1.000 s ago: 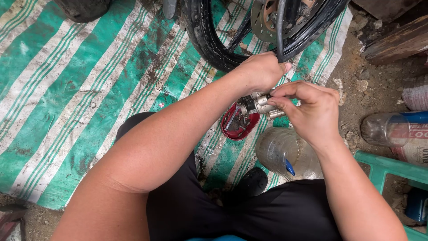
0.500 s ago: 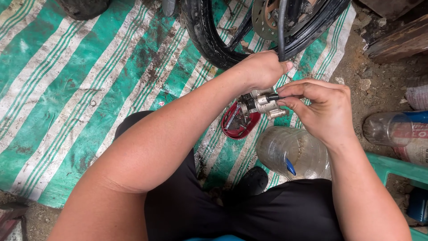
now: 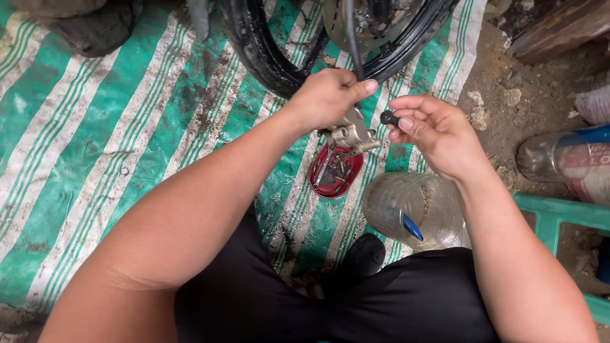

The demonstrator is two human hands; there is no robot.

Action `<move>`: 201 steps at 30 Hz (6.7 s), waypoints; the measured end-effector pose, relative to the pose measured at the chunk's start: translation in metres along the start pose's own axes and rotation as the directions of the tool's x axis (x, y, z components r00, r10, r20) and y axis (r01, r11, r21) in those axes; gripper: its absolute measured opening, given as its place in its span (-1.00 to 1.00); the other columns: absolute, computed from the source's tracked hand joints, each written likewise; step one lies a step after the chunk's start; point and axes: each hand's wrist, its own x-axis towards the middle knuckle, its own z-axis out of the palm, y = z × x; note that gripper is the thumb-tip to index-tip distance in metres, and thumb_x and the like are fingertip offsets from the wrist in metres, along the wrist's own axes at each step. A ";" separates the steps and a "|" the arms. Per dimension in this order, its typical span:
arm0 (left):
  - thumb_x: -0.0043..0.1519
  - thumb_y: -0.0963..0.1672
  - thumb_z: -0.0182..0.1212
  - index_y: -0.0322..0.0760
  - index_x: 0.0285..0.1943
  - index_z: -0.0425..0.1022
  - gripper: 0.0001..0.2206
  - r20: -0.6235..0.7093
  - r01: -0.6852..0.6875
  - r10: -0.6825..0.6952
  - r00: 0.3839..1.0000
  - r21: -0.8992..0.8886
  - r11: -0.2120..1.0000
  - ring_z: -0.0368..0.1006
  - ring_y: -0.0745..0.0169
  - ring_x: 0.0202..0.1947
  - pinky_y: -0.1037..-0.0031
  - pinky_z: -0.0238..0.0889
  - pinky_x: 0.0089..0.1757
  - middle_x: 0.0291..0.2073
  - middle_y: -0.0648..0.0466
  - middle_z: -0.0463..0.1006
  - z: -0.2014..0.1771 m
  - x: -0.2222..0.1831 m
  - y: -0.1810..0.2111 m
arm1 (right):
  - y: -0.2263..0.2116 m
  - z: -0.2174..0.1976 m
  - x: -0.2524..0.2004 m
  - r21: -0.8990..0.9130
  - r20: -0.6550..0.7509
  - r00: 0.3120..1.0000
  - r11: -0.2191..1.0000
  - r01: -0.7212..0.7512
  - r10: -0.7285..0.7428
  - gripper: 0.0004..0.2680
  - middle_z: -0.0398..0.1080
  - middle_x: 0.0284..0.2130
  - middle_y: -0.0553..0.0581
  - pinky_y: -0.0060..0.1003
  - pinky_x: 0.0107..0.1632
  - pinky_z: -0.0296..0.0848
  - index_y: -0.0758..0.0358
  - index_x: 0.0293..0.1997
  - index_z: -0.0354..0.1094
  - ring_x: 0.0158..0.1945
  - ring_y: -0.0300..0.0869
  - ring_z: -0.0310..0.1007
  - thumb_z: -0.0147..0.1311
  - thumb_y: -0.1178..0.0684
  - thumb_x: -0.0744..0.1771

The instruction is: Disassembling and inspecting a motorcycle front brake caliper assembly

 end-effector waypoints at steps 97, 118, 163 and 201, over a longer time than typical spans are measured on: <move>0.22 0.16 0.32 -0.33 0.00 0.56 -0.49 -0.012 -0.142 0.283 0.959 -0.885 0.444 0.47 0.22 -0.41 0.37 0.48 -0.38 -0.36 -0.10 0.54 0.072 0.022 0.030 | 0.026 0.015 -0.012 0.247 -0.354 0.932 0.954 0.170 -0.074 -0.87 0.52 -0.39 0.26 -0.42 -0.61 0.31 0.37 0.03 0.44 -0.64 -0.31 0.27 0.22 0.33 0.39; 0.21 0.25 0.39 -0.20 0.22 0.63 -0.37 -0.137 -0.149 0.149 0.979 -0.987 0.066 0.71 -0.08 -0.28 0.10 0.73 -0.36 -0.02 -0.17 0.71 0.086 0.016 0.052 | -0.020 0.037 0.001 -0.498 -0.547 0.618 0.813 0.301 -0.564 -0.88 0.34 -0.43 0.19 -0.16 -0.33 0.49 0.32 -0.30 0.58 -0.40 -0.04 0.46 0.50 0.25 0.24; -0.02 -0.01 0.75 -0.71 0.26 0.41 -0.18 -0.015 -0.042 0.042 0.999 -0.625 0.779 0.62 -0.02 -0.13 0.13 0.66 -0.09 -0.13 -0.26 0.56 0.079 -0.019 0.056 | -0.044 -0.014 -0.054 -0.229 -0.422 0.689 0.804 0.549 -0.590 -0.85 0.51 -0.31 0.39 -0.38 -0.48 0.53 0.47 -0.17 0.53 -0.48 -0.13 0.59 0.16 0.53 0.32; 0.22 0.09 0.47 -0.48 0.30 0.37 -0.33 0.151 0.116 0.043 0.988 -0.886 0.449 0.63 -0.14 -0.12 -0.08 0.68 -0.05 -0.10 -0.09 0.40 0.064 -0.021 0.074 | -0.078 0.010 -0.021 -0.579 -0.369 0.561 0.656 0.485 -0.741 -0.86 0.63 -0.27 0.20 -0.27 -0.20 0.38 0.35 -0.11 0.61 -0.38 -0.20 0.29 0.53 0.18 0.35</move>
